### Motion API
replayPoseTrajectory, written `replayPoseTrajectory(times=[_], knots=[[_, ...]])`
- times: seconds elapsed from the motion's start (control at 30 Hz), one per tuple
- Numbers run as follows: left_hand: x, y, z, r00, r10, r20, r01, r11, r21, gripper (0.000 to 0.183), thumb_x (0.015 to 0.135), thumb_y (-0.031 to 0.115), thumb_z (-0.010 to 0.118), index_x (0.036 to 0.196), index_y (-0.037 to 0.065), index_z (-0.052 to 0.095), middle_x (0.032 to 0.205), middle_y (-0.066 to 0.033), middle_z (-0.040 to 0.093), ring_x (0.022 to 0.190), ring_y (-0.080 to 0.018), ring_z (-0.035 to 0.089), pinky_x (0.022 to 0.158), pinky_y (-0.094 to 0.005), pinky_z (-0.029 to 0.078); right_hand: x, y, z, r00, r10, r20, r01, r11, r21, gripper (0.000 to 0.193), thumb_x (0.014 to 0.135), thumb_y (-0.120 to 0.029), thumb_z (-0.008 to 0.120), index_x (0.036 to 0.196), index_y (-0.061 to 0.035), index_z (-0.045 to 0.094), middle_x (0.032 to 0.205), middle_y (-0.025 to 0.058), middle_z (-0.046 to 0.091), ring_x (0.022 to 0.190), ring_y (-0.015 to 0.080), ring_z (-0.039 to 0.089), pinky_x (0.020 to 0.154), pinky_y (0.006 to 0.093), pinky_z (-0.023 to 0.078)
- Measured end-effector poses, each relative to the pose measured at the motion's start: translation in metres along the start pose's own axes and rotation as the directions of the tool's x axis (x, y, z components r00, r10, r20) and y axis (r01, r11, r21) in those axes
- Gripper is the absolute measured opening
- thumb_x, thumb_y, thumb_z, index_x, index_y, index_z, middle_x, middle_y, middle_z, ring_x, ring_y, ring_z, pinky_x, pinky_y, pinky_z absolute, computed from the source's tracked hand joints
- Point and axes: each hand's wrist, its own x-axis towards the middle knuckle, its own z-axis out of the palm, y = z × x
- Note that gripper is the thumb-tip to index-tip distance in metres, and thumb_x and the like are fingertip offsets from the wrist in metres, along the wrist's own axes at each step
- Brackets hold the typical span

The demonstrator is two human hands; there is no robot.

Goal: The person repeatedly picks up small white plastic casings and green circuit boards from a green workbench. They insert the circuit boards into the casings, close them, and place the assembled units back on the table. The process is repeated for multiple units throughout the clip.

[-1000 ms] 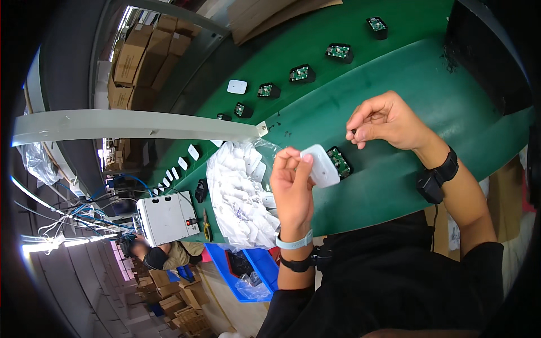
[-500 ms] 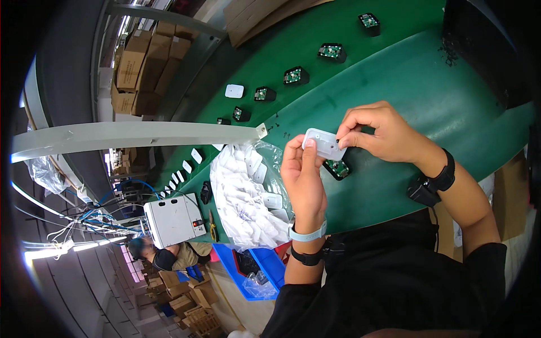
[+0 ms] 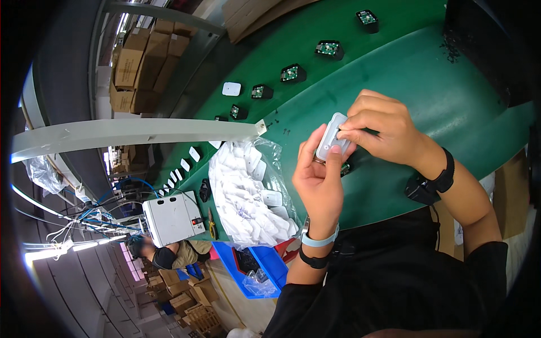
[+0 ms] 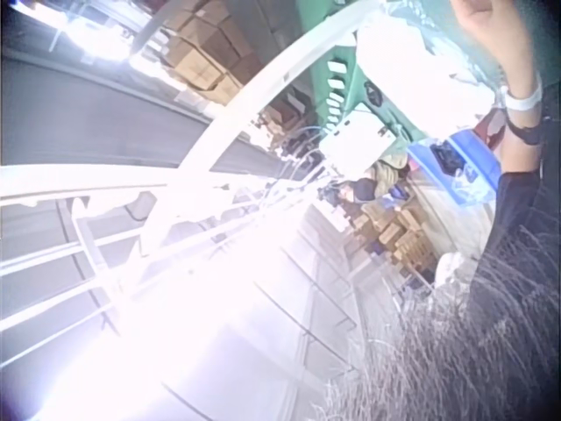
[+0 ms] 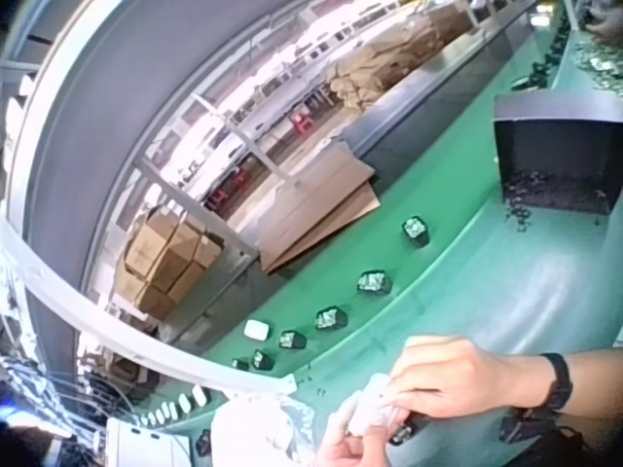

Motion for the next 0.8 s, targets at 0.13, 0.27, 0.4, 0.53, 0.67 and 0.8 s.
replayPoseTrajectory(times=[0.13,0.27,0.4,0.53,0.67,0.8], knots=[[0.001,-0.004,0.003,0.999,0.051,-0.012,-0.051,0.999,0.008,0.037,0.098,-0.002,0.058,0.134,-0.010,0.051,0.122,-0.0195,0.064,0.109,-0.0238,0.066,0.092,-0.0392,0.061,0.002,-0.001,0.000,0.998,-0.044,-0.034,0.043,0.999,-0.025,0.011,0.076,-0.003,0.079,0.082,-0.0046,0.070,0.074,0.0071,0.062,0.069,0.0237,0.059,0.059,0.0328,0.047],[-0.001,-0.001,0.006,0.996,0.079,-0.032,-0.077,0.995,0.056,0.034,0.098,0.000,0.060,0.130,-0.011,0.054,0.119,-0.0193,0.065,0.105,-0.0228,0.067,0.089,-0.0382,0.062,0.001,-0.001,0.000,1.000,-0.025,-0.019,0.025,1.000,-0.019,0.011,0.076,-0.002,0.079,0.080,-0.0033,0.069,0.075,0.0081,0.063,0.068,0.0242,0.059,0.059,0.0325,0.048],[-0.002,-0.004,0.006,0.990,0.127,-0.065,-0.115,0.979,0.170,0.031,0.097,0.000,0.061,0.126,-0.012,0.057,0.116,-0.0186,0.066,0.104,-0.0216,0.068,0.087,-0.0374,0.063,-0.001,-0.001,-0.001,0.999,0.045,0.019,-0.046,0.998,0.050,0.014,0.075,-0.001,0.080,0.083,-0.0026,0.068,0.078,0.0086,0.064,0.068,0.0230,0.060,0.058,0.0311,0.049],[0.000,-0.005,0.007,0.981,0.173,-0.092,-0.156,0.974,0.167,0.031,0.097,-0.001,0.062,0.126,-0.012,0.058,0.115,-0.0178,0.067,0.100,-0.0197,0.068,0.085,-0.0338,0.062,0.001,-0.003,-0.001,1.000,0.014,0.026,-0.014,1.000,0.017,0.013,0.076,-0.003,0.078,0.083,-0.0017,0.068,0.078,0.0092,0.064,0.071,0.0253,0.061,0.061,0.0329,0.051],[0.001,-0.009,0.002,0.984,0.154,-0.094,-0.135,0.974,0.184,0.033,0.096,-0.001,0.063,0.127,-0.011,0.058,0.113,-0.0167,0.068,0.097,-0.0174,0.068,0.082,-0.0300,0.060,-0.001,-0.001,0.000,0.997,-0.066,0.032,0.068,0.995,-0.070,0.014,0.075,-0.002,0.076,0.083,-0.0017,0.065,0.079,0.0093,0.063,0.069,0.0256,0.061,0.060,0.0336,0.051],[0.000,-0.011,0.002,0.987,0.135,-0.086,-0.117,0.975,0.189,0.035,0.096,-0.001,0.064,0.129,-0.010,0.058,0.111,-0.0149,0.069,0.094,-0.0158,0.068,0.080,-0.0277,0.058,-0.002,-0.002,0.002,0.998,-0.068,0.017,0.070,0.991,-0.116,0.014,0.075,-0.001,0.074,0.083,-0.0022,0.061,0.078,0.0092,0.061,0.068,0.0255,0.059,0.058,0.0342,0.049]])
